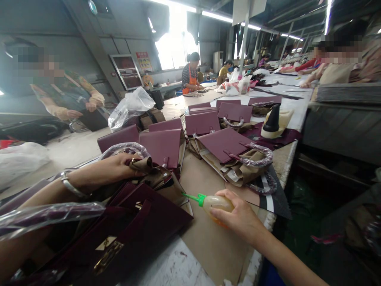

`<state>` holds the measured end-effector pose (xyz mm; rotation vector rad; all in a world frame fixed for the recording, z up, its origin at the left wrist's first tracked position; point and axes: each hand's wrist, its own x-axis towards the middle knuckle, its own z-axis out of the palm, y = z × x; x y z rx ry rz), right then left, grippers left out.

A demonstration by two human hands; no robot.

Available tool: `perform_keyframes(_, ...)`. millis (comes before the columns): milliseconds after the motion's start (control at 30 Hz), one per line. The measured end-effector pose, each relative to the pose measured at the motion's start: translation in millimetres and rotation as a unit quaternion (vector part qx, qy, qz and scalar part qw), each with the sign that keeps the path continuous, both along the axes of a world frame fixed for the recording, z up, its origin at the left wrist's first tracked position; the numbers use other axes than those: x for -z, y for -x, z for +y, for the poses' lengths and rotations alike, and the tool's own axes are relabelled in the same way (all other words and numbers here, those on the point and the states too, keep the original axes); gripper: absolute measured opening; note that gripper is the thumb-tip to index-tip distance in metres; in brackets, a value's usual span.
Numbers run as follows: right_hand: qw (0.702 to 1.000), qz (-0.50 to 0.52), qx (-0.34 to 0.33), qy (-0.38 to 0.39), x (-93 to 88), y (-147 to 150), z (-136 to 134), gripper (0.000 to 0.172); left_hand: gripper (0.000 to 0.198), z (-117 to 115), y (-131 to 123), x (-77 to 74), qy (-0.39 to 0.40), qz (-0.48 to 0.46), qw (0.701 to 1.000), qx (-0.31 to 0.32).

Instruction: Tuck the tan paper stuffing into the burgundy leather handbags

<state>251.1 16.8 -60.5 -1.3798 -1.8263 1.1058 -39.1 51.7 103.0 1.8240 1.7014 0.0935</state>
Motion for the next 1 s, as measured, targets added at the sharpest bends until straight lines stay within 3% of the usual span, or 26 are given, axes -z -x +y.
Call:
perform_keyframes(267, 0.999, -0.039, 0.006, -0.006, 11.4, 9, 5, 0.021, 0.028, 0, 3, 1.4, 0.022, -0.058, 0.998, 0.001)
perform_keyframes(733, 0.999, -0.045, 0.003, -0.021, 6.8, 7, 5, 0.023, 0.033, 0, 10, 4.2, 0.017, -0.044, 0.999, 0.0)
perform_keyframes(1000, 0.999, -0.047, 0.007, -0.008, 16.8, 6, 7, 0.024, 0.033, -6, 1, 2.0, 0.009, -0.025, 1.0, 0.016)
